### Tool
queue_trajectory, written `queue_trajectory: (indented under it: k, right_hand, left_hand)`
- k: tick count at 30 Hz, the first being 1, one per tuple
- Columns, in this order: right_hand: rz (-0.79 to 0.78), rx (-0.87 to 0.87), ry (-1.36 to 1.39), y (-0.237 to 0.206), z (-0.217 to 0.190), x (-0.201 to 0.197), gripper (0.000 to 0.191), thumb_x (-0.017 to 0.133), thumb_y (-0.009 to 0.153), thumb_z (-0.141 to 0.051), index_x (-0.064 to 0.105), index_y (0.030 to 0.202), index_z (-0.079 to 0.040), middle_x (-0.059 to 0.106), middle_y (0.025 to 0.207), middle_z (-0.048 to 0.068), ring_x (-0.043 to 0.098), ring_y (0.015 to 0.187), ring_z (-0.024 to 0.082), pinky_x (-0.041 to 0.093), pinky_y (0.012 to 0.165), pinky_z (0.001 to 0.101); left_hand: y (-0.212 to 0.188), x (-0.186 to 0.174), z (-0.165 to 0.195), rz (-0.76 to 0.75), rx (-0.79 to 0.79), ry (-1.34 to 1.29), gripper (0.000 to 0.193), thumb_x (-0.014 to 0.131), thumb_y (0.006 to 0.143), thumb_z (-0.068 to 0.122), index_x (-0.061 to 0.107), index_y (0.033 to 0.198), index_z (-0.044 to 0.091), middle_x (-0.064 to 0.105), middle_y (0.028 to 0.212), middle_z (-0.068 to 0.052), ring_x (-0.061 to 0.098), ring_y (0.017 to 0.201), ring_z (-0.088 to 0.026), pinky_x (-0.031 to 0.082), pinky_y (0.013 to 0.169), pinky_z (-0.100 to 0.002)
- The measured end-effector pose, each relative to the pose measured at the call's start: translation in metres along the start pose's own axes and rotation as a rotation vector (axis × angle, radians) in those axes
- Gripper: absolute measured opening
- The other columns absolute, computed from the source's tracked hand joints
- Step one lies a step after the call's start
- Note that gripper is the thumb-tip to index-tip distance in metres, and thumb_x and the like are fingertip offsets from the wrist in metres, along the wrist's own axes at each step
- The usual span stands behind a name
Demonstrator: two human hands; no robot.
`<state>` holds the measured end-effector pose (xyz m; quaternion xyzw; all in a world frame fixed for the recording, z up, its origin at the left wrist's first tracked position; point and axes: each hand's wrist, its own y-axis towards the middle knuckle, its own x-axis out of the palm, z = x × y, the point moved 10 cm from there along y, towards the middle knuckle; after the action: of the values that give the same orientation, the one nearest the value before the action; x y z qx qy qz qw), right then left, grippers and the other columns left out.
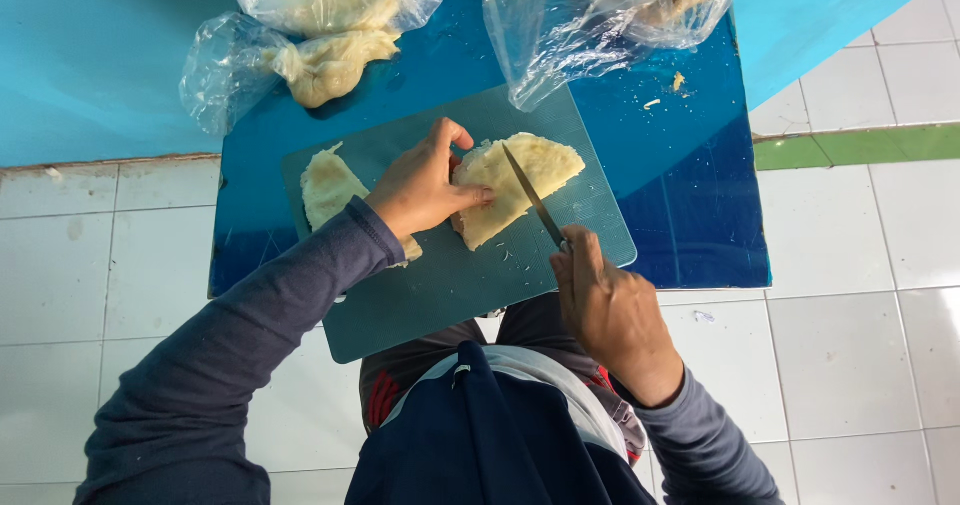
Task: The person sits at a table with a cutting board on their lap and cuts a round dough disc into wedges using a knife. They then stretch and separate thin dough layers by hand, stack the layers, and wrap a dough ball in a plastic bag.
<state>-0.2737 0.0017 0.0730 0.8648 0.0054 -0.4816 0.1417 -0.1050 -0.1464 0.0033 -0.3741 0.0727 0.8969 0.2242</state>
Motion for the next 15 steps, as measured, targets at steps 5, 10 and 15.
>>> queue_trajectory:
  k: [5, 10, 15]
  right_hand:
    - [0.033, -0.099, -0.130, 0.017, -0.012, 0.000, 0.022, 0.060, 0.104, -0.018, 0.056, 0.112, 0.002, 0.068, 0.069, 0.014, 0.064, 0.045, 0.023, 0.046, 0.037, 0.0335]
    - [-0.026, -0.136, -0.207, 0.022, -0.013, 0.010, 0.024, 0.059, 0.104, -0.019, 0.057, 0.112, 0.003, 0.067, 0.063, 0.012, 0.061, 0.040, 0.019, 0.044, 0.034, 0.0330]
    - [-0.040, -0.158, -0.245, 0.020, -0.010, 0.015, 0.024, 0.059, 0.104, -0.020, 0.057, 0.110, 0.003, 0.065, 0.061, 0.010, 0.059, 0.040, 0.019, 0.043, 0.035, 0.0328]
  left_hand:
    - [-0.003, -0.002, 0.005, 0.011, 0.056, -0.010, 0.058, 0.088, 0.081, 0.037, 0.049, 0.112, 0.007, 0.064, 0.104, -0.010, 0.067, 0.090, -0.025, 0.056, 0.077, -0.039]
    - [-0.005, -0.004, 0.010, 0.038, 0.138, -0.048, 0.058, 0.088, 0.081, 0.034, 0.049, 0.114, 0.006, 0.064, 0.108, -0.010, 0.068, 0.095, -0.026, 0.056, 0.079, -0.039]
    - [-0.009, -0.010, 0.023, 0.010, 0.191, -0.061, 0.062, 0.088, 0.080, 0.032, 0.047, 0.119, 0.007, 0.061, 0.115, -0.012, 0.068, 0.098, -0.029, 0.057, 0.083, -0.041]
